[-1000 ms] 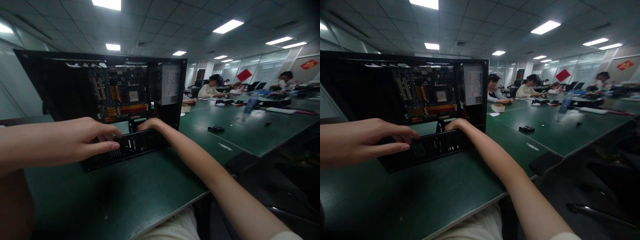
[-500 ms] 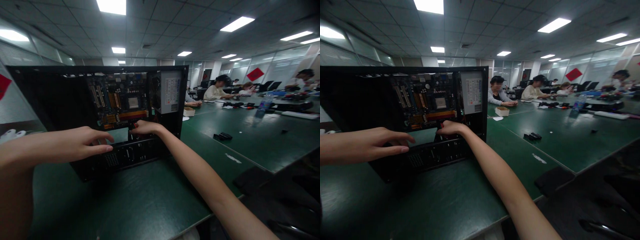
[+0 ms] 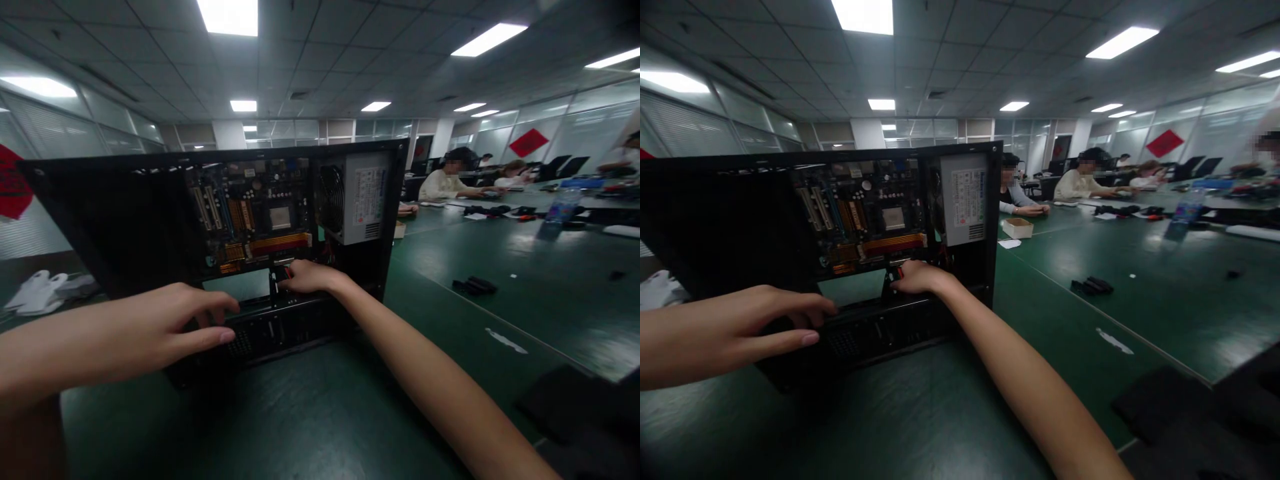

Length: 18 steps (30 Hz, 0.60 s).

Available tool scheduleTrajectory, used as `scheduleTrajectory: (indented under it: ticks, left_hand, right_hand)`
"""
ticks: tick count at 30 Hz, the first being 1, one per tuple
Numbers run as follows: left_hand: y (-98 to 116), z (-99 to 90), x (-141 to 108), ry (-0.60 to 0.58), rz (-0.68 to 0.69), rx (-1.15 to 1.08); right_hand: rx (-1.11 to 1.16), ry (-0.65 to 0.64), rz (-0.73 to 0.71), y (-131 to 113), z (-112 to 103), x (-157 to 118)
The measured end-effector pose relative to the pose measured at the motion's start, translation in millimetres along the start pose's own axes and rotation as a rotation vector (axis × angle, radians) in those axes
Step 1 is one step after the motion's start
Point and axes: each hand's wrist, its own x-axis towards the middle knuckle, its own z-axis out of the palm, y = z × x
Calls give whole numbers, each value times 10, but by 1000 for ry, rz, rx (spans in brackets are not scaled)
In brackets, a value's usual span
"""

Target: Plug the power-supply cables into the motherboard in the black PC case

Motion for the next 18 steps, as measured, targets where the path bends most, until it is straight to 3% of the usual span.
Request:
scheduleTrajectory:
  ticks: [3, 8, 13, 18]
  left_hand:
    - [52, -43, -60, -116, 10, -35]
    - [148, -103, -137, -110, 23, -16]
    - [221, -96, -99, -115, -9, -56]
    - [90, 17, -28, -70, -35, -150]
  right_hand:
    - [-12, -14, -9, 2, 5, -4]
    - [-33, -25, -21, 9, -3, -55]
    - [-88, -196, 11, 57, -22, -117]
    - [-147, -229, 1, 14, -3, -116]
